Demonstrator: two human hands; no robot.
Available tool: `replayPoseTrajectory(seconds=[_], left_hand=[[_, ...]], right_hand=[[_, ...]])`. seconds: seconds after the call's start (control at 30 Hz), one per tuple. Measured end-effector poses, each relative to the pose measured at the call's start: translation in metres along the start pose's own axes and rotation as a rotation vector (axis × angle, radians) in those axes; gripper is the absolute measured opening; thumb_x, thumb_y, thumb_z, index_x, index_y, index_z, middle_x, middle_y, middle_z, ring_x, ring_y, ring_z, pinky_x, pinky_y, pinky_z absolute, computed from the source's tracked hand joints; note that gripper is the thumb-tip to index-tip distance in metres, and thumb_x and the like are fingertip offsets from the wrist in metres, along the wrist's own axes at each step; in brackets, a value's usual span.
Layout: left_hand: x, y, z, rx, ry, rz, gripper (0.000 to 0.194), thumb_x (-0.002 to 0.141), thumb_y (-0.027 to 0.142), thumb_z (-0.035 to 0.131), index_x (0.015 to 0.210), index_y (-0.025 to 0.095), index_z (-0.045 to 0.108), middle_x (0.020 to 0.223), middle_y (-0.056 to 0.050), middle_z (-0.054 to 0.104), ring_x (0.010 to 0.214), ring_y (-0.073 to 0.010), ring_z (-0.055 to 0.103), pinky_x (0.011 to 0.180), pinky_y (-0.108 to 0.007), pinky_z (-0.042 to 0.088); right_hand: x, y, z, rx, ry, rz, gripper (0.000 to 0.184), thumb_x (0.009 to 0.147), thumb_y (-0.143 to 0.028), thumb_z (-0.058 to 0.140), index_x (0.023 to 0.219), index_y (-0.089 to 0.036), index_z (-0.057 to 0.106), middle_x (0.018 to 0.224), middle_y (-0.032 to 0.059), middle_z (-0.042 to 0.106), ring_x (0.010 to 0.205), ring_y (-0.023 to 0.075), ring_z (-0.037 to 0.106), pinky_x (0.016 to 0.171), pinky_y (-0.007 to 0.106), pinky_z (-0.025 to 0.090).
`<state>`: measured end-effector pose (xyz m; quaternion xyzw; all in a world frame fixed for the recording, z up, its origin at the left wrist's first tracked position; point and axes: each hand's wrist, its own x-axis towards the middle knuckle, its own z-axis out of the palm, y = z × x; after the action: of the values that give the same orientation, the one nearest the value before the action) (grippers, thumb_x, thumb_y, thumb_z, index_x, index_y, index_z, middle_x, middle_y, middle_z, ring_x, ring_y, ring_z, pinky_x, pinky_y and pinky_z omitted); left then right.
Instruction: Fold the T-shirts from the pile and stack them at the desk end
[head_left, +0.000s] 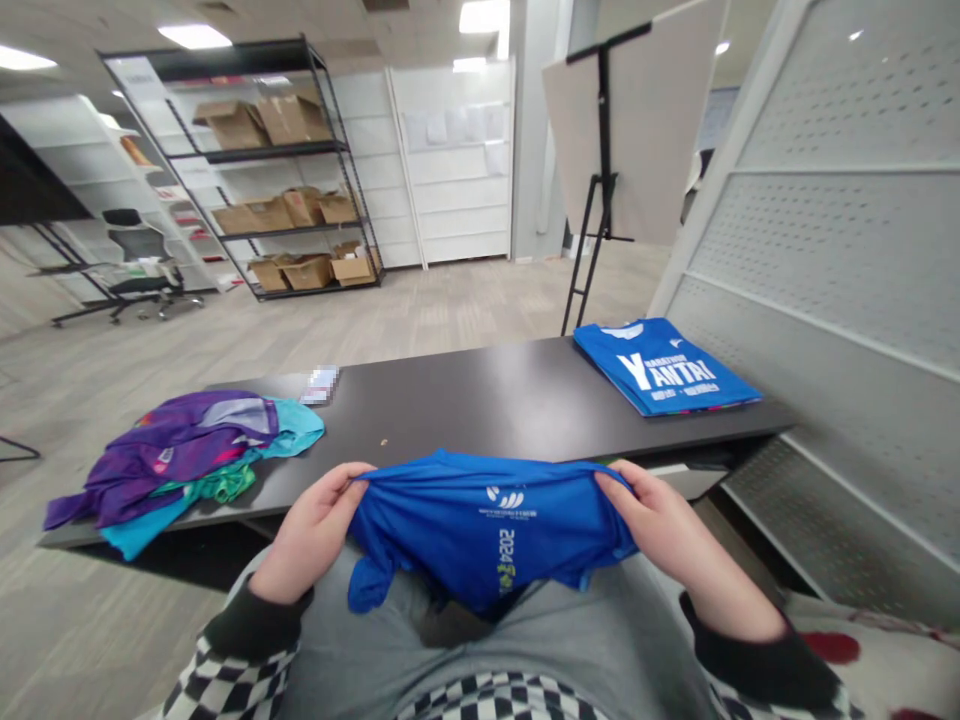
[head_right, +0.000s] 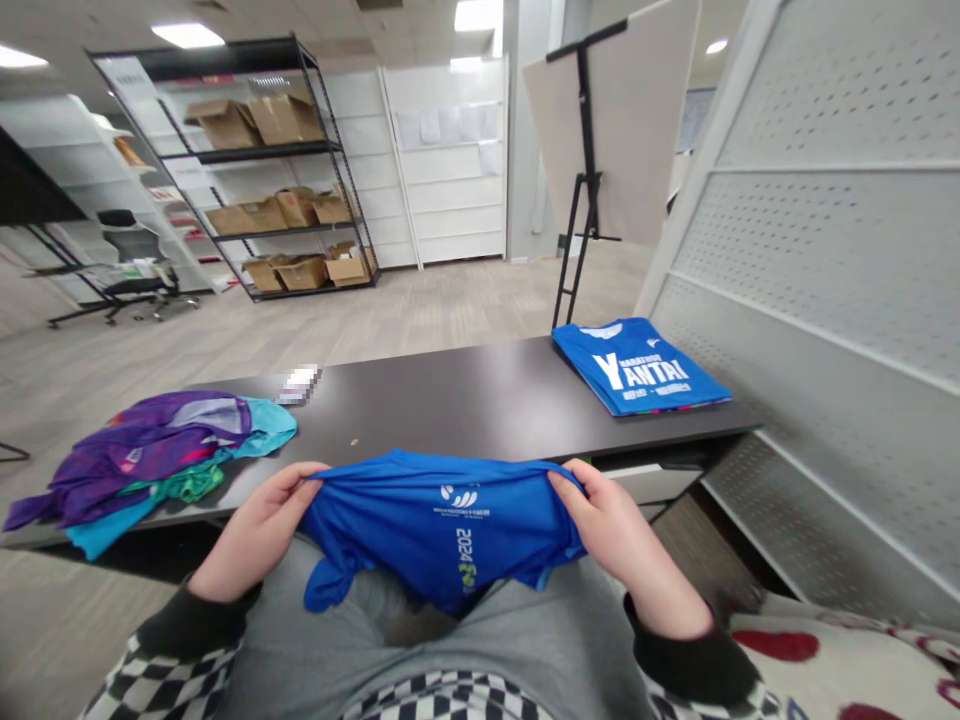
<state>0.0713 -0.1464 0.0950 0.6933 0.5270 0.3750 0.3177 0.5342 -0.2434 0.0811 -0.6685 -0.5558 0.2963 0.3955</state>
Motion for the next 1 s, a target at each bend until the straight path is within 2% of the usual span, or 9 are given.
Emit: replayPoseTrajectory(seconds=[0.1,0.23,0.37,0.47,0.6,0.7,0.8,0.9,1.0], left_hand=[[0.006,0.000,-0.005,0.106,0.099,0.069,0.036,0.107,0.053,0.061,0.120,0.027,0.081,0.121,-0.008,0.084,0.117,-0.0320,0.077,0.103,-0.038,0.061],[0.035,0.012,-0.029,0.330,0.208,0.196,0.039,0.109,0.050,0.055,0.126,0.027,0.082,0.123,-0.007,0.085,0.113,-0.0322,0.079,0.104,-0.040,0.061],[0.119,0.038,-0.061,0.552,0.202,0.327,0.043,0.112,0.046,0.047,0.135,0.026,0.078,0.130,-0.008,0.084,0.121,-0.0325,0.078,0.114,-0.044,0.058],[0.197,0.054,-0.062,0.705,0.109,0.281,0.042,0.113,0.035,0.045,0.135,0.017,0.077,0.134,-0.012,0.082,0.125,-0.0298,0.076,0.120,-0.046,0.053],[0.246,0.052,-0.008,0.769,0.027,0.153,0.040,0.111,0.024,0.047,0.128,-0.004,0.071,0.137,-0.026,0.078,0.127,-0.0295,0.074,0.123,-0.052,0.048],[0.223,0.028,0.058,0.765,-0.032,0.176,0.044,0.111,0.028,0.051,0.140,0.002,0.071,0.147,-0.028,0.073,0.137,-0.0350,0.071,0.124,-0.051,0.048],[0.188,-0.009,0.108,0.755,-0.161,0.143,0.063,0.109,0.052,0.062,0.160,0.014,0.065,0.170,-0.023,0.059,0.159,-0.0435,0.054,0.133,-0.060,0.038],[0.172,-0.039,0.124,0.752,-0.245,0.121,0.080,0.111,0.066,0.051,0.176,0.020,0.048,0.187,-0.016,0.035,0.174,-0.0447,0.029,0.140,-0.067,0.021],[0.173,-0.051,0.119,0.742,-0.268,0.142,0.085,0.110,0.070,0.047,0.179,0.021,0.043,0.188,-0.015,0.031,0.176,-0.0439,0.024,0.141,-0.066,0.017]], right_hand=[[0.011,-0.010,-0.004,-0.133,0.076,-0.019,0.045,0.103,-0.067,0.061,0.087,-0.027,0.074,0.077,0.0016,0.071,0.075,0.0254,0.065,0.071,0.036,0.049],[0.051,-0.046,-0.022,-0.296,0.194,-0.222,0.039,0.103,-0.063,0.064,0.096,-0.028,0.080,0.088,0.0048,0.080,0.081,0.0282,0.071,0.076,0.038,0.051],[0.151,-0.095,-0.036,-0.509,0.355,-0.424,0.044,0.107,-0.064,0.062,0.097,-0.025,0.080,0.093,0.0094,0.080,0.089,0.0302,0.072,0.083,0.039,0.051],[0.240,-0.121,-0.023,-0.687,0.341,-0.392,0.051,0.113,-0.063,0.055,0.102,-0.019,0.079,0.099,0.0147,0.079,0.097,0.0317,0.071,0.089,0.041,0.051],[0.293,-0.118,0.033,-0.909,0.221,-0.313,0.046,0.115,-0.045,0.055,0.140,-0.012,0.073,0.138,0.0239,0.075,0.124,0.0362,0.067,0.109,0.048,0.048],[0.269,-0.084,0.084,-0.873,0.121,-0.356,0.057,0.117,-0.039,0.043,0.165,-0.013,0.056,0.165,0.0248,0.061,0.150,0.0369,0.054,0.127,0.054,0.037],[0.234,-0.041,0.116,-0.831,-0.138,-0.347,0.074,0.116,-0.062,0.039,0.176,-0.019,0.046,0.183,0.0178,0.043,0.169,0.0390,0.036,0.138,0.062,0.022],[0.221,-0.013,0.120,-0.835,-0.230,-0.248,0.088,0.114,-0.074,0.035,0.181,-0.019,0.037,0.190,0.0155,0.028,0.176,0.0401,0.022,0.140,0.064,0.014],[0.226,-0.005,0.115,-0.826,-0.234,-0.222,0.092,0.113,-0.077,0.035,0.183,-0.018,0.033,0.191,0.0153,0.023,0.177,0.0398,0.019,0.141,0.065,0.012]])
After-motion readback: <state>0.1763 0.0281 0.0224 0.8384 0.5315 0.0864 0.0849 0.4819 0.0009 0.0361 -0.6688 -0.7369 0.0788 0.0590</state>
